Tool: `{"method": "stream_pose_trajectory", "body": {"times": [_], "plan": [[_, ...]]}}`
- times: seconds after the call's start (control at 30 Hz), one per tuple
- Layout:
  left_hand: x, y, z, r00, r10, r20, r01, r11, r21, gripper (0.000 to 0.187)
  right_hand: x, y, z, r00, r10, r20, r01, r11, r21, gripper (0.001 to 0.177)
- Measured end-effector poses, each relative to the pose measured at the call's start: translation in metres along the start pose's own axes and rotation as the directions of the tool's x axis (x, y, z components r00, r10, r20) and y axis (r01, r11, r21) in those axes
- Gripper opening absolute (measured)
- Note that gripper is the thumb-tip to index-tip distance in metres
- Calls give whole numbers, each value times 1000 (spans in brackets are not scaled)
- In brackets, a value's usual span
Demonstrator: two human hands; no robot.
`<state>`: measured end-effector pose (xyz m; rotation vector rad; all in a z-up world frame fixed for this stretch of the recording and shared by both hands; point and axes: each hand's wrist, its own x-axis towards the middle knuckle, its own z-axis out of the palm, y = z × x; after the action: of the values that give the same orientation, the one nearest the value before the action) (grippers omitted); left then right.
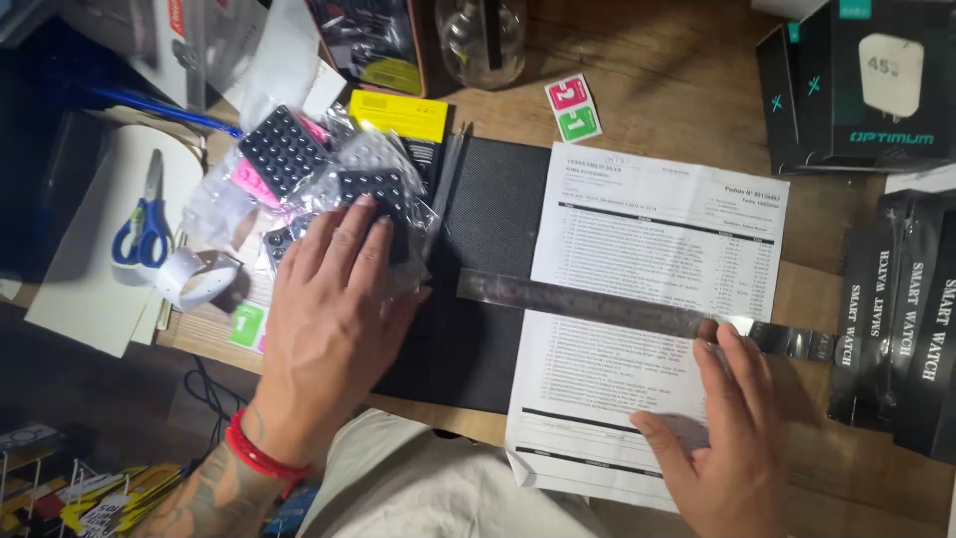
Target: Verifying retail items against a printed inventory list using a ruler and pen
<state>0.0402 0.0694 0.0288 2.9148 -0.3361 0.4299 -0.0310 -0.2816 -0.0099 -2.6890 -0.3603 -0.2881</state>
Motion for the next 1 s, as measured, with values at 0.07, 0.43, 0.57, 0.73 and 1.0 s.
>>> {"method": "stream_pose_trajectory", "body": {"times": [0.07,0.43,0.57,0.73,1.0], "plan": [[-2,-17,-3,998,66,8,-65,994,-84,44,-1,3,-5,998,43,49,-48,994,102,80],[-17,-57,-27,990,128,-63,-143,893,-426,31,8,-16,-39,954,179,239,-137,974,-183,79],[-18,-63,-54,953,71,-293,-182,911,-371,15,12,-13,-49,848,312,428,-363,931,41,74],[-30,-39,-69,903,169,-394,-326,868,-375,15,33,7,-66,593,389,705,-704,675,220,99],[-29,1,-57,806,420,-417,-589,638,-495,18,13,-19,-30,855,-18,519,-428,540,725,116]]}}
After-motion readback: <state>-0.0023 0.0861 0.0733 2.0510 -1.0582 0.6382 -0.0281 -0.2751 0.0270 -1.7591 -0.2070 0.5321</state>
